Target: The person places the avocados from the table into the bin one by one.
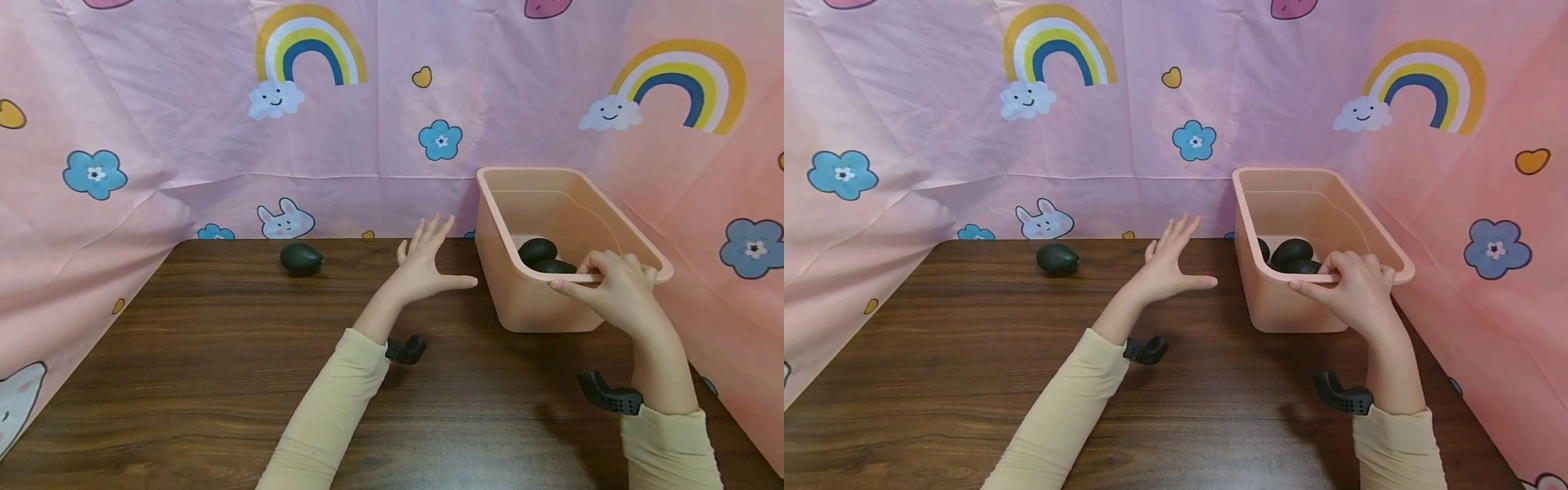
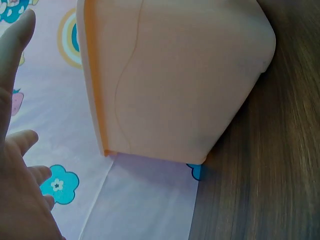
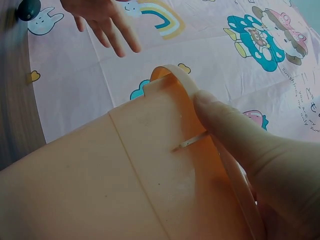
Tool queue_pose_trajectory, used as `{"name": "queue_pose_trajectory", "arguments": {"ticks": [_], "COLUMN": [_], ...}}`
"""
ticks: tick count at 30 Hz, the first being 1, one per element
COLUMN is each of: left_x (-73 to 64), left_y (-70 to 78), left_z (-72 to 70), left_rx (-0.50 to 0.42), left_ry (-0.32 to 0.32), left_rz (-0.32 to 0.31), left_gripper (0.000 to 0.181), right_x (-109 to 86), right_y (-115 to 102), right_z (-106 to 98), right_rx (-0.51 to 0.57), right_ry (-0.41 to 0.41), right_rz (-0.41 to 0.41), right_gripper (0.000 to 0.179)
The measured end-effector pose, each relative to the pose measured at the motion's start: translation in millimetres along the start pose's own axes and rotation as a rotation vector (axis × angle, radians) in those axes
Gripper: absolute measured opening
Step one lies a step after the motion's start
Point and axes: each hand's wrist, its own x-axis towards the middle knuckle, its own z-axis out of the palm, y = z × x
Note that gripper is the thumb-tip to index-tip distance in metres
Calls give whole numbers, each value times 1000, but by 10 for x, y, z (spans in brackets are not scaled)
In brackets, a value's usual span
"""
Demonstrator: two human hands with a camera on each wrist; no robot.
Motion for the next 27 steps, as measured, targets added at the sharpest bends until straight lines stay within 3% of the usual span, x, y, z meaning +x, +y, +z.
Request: {"name": "queue_pose_trajectory", "arguments": {"ticks": [18, 27], "left_x": [-149, -161], "left_y": [-277, -385], "left_z": [-54, -142], "left_rx": [-67, -25], "left_ry": [61, 113], "left_rz": [-39, -96], "left_gripper": [106, 106], "right_x": [-8, 5], "right_y": [-12, -3], "right_z": [-18, -3], "right_rx": [5, 6], "right_ry": [-17, 6], "right_rz": [21, -13], "right_gripper": [39, 37]}}
